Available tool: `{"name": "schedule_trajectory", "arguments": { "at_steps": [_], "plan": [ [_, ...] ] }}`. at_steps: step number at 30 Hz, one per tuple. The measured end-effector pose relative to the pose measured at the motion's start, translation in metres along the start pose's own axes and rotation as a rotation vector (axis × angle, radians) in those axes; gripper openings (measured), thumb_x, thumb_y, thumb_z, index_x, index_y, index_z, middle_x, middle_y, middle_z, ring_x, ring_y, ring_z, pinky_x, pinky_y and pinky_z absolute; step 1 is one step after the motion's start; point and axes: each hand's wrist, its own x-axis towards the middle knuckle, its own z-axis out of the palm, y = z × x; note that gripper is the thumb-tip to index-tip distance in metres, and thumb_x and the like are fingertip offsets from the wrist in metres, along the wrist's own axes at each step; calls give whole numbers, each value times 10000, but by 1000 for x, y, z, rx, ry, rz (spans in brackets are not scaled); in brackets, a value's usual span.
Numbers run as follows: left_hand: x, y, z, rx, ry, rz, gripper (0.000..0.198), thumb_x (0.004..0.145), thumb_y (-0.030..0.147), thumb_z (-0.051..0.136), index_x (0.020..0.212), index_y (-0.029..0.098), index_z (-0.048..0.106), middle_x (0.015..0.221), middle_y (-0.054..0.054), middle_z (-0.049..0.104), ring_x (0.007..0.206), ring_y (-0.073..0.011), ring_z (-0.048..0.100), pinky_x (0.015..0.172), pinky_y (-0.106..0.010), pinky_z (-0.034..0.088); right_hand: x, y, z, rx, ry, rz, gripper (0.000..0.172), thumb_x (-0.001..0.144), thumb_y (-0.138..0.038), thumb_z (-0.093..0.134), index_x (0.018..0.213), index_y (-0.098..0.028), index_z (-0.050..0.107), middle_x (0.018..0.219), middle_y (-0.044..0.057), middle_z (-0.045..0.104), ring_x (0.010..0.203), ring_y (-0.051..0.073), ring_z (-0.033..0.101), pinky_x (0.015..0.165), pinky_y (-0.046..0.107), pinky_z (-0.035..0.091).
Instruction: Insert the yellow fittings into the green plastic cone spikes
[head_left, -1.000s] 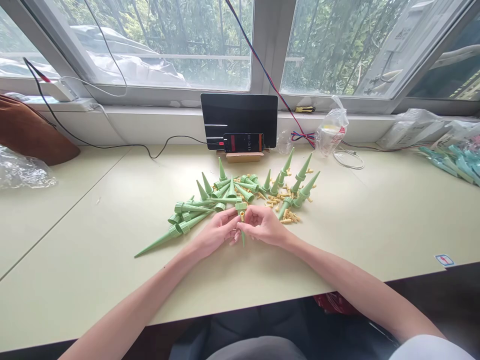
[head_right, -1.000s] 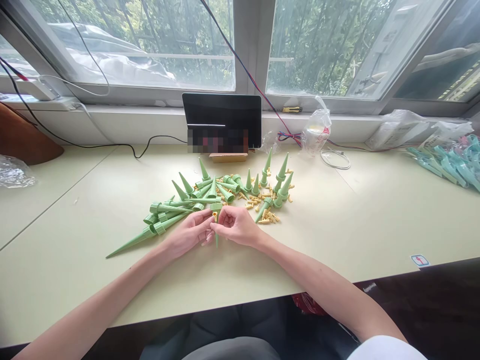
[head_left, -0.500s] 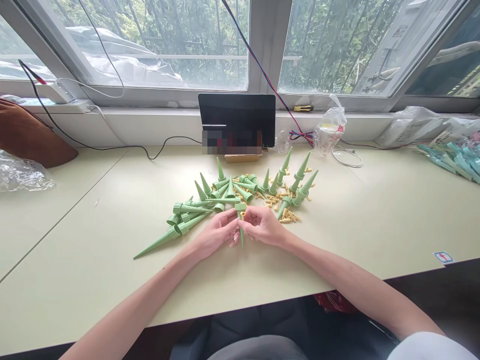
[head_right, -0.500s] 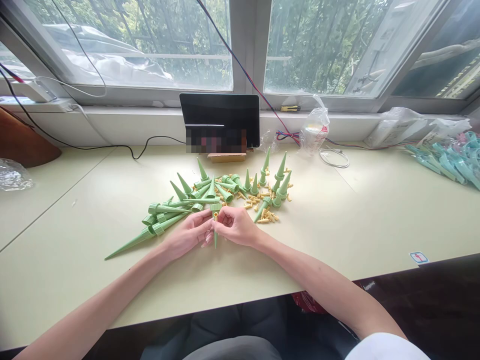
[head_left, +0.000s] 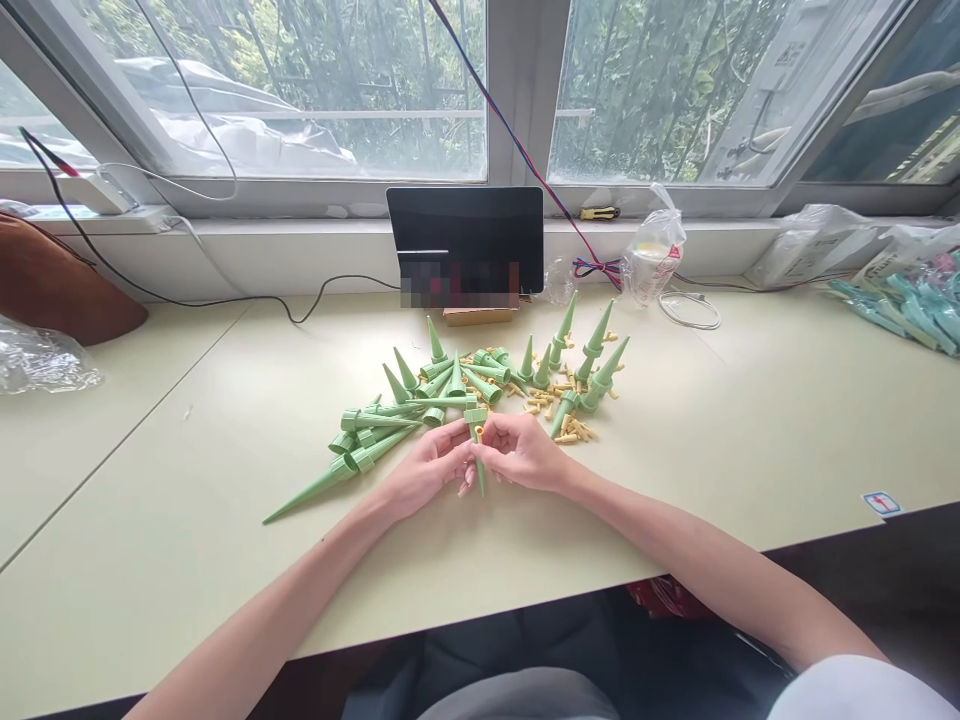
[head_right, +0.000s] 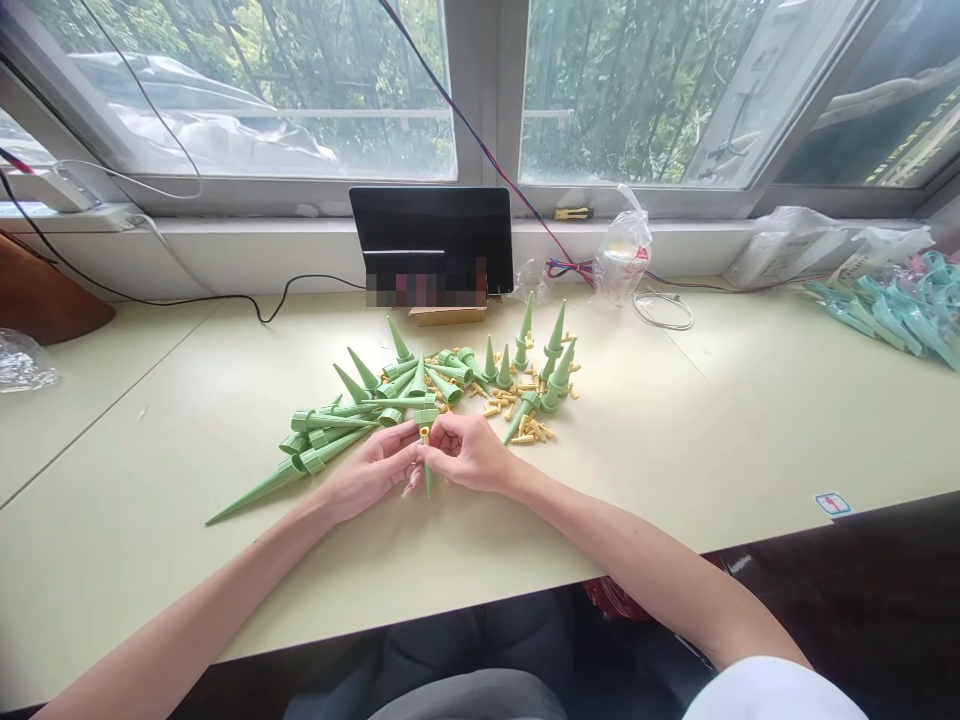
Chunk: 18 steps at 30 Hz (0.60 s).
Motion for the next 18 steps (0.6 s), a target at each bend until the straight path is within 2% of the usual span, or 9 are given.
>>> {"name": "schedule_trajectory", "arguments": {
  "at_steps": [5, 18],
  "plan": [
    [-1, 2, 0, 0, -7, 7, 171, 924, 312, 635, 897, 146, 604, 806, -7, 566, 614, -90, 552, 529, -217, 502, 0, 1, 1, 4, -4, -7, 359, 818, -461, 726, 719, -178, 528, 567, -27, 572, 467, 98, 508, 437, 218, 390],
    [1, 4, 2, -1, 12, -6, 182, 931, 316, 624, 865, 150, 590, 791, 9, 538, 604, -85, 544, 542, -222, 492, -1, 4, 0, -21, 5, -21, 358, 808, -457, 732, 723, -187, 512, 630, -20, 586, 502, 97, 523, 477, 228, 431]
  ]
}}
